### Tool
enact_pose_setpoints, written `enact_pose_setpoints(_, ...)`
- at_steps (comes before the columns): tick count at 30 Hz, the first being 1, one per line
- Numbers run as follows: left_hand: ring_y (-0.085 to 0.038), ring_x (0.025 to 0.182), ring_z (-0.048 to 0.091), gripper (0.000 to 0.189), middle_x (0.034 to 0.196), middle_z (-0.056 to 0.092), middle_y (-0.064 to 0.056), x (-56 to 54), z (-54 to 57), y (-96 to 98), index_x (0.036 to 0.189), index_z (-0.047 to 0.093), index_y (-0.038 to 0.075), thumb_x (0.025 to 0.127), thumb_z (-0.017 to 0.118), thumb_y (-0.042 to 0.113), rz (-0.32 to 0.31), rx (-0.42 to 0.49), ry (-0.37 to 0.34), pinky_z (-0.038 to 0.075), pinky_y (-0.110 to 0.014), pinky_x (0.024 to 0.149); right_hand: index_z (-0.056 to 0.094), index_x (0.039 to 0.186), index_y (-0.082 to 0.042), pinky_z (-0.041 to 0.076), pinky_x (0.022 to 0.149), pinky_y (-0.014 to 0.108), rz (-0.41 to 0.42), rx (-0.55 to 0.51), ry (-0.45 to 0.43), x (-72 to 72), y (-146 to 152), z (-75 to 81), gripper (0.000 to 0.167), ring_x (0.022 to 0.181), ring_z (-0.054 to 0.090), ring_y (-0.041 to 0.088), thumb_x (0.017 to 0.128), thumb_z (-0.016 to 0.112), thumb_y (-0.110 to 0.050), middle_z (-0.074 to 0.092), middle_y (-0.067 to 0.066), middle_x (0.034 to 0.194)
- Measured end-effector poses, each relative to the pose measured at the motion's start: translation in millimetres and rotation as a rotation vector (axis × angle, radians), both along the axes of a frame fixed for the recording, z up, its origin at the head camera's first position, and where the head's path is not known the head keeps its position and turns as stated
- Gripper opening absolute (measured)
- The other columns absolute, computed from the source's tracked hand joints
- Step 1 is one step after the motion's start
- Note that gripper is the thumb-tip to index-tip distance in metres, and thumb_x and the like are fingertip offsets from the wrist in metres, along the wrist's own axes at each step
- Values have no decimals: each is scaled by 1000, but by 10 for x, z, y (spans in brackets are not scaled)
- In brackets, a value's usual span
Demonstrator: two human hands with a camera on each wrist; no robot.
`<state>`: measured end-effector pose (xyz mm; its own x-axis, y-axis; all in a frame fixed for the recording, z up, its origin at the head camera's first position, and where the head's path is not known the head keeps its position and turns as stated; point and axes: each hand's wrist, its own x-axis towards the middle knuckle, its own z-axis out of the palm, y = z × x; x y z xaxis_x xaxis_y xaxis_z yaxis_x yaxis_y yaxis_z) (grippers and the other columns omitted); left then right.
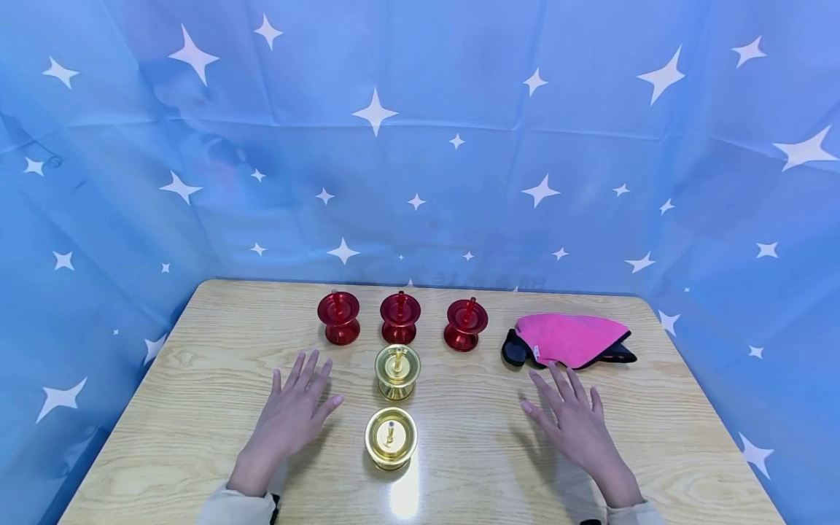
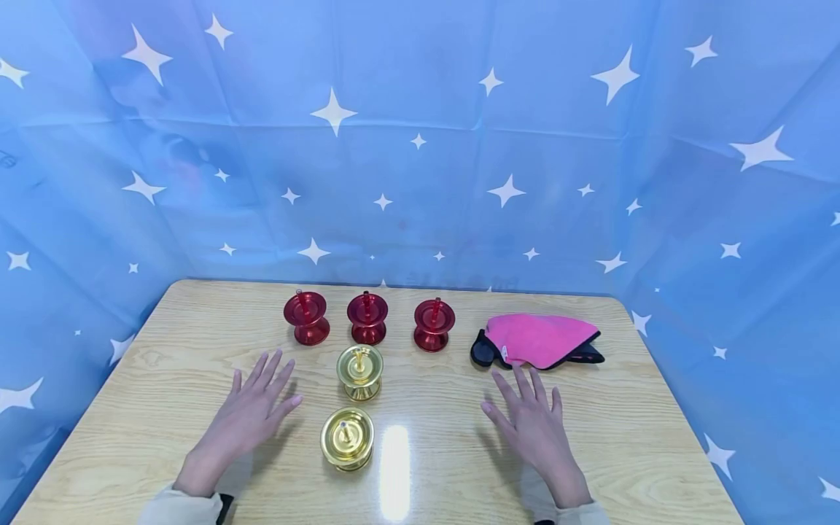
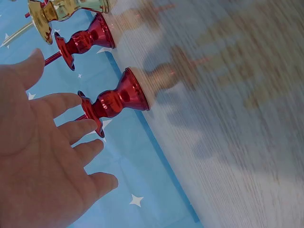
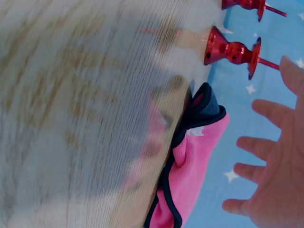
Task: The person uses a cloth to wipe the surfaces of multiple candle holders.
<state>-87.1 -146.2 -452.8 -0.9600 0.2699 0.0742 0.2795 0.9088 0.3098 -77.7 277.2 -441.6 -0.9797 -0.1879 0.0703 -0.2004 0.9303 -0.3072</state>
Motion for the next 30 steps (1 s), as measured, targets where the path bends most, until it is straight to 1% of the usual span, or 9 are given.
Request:
enact_pose_setpoints(5, -36, 135, 13, 62, 147, 18, -18, -19, 26, -2, 140, 33, 4, 94, 45, 43, -15, 17, 6, 11, -62, 104, 42, 137, -13, 10, 95, 70, 0, -4, 1, -1, 1, -5, 58, 132, 14, 40, 91, 49, -47, 27, 20, 144)
enact_pose_setpoints(10, -38, 133, 19, 61, 144, 25, -22, -57, 70, 8, 137, 37, 1, 91, 55, 36, -31, 90, 33, 16, -61, 104, 42, 137, -12, 11, 95, 70, 1, -25, -10, 4, -6, -9, 58, 131, 16, 42, 91, 50, -46, 28, 21, 143)
enact_pose_setpoints(12, -38, 132, 22, 61, 142, 28, -23, -74, 85, 19, 136, 39, 0, 89, 58, 34, -43, 130, 31, 17, -60, 104, 42, 137, -12, 11, 95, 69, 3, -36, -13, 7, -8, -14, 58, 130, 17, 43, 91, 50, -46, 29, 22, 142)
enact_pose_setpoints(16, -39, 130, 26, 60, 141, 30, -23, -106, 120, 59, 135, 40, 0, 88, 60, 31, -70, 222, -21, 20, -57, 104, 42, 137, -12, 12, 95, 69, 8, -43, -12, 9, -9, -25, 57, 129, 20, 45, 91, 50, -45, 30, 23, 141)
enact_pose_setpoints(19, -41, 127, 31, 58, 141, 32, -22, -124, 155, 100, 135, 41, 1, 89, 60, 29, -85, 278, -62, 26, -56, 102, 42, 137, -11, 13, 95, 69, 12, -47, -11, 9, -4, -24, 57, 128, 21, 45, 91, 51, -44, 31, 23, 140)
enact_pose_setpoints(23, -41, 124, 36, 57, 139, 36, -22, -146, 229, 151, 135, 41, 0, 89, 60, 28, -104, 315, -75, 33, -54, 99, 42, 136, -9, 15, 94, 69, 19, -63, -8, 3, 3, -18, 57, 127, 23, 45, 91, 52, -42, 32, 24, 139)
enact_pose_setpoints(27, -38, 124, 38, 56, 137, 39, -22, -196, 333, 212, 135, 41, 0, 89, 59, 28, -118, 334, -69, 32, -52, 101, 42, 136, -8, 17, 93, 69, 29, -83, -10, -7, 5, -19, 57, 126, 24, 45, 91, 53, -40, 32, 25, 139)
enact_pose_setpoints(30, -37, 123, 38, 56, 136, 41, -21, -272, 423, 268, 134, 42, -1, 89, 61, 26, -132, 351, -53, 32, -50, 101, 42, 136, -6, 18, 92, 70, 35, -105, -13, -11, 3, -31, 57, 126, 24, 46, 91, 54, -39, 33, 26, 138)
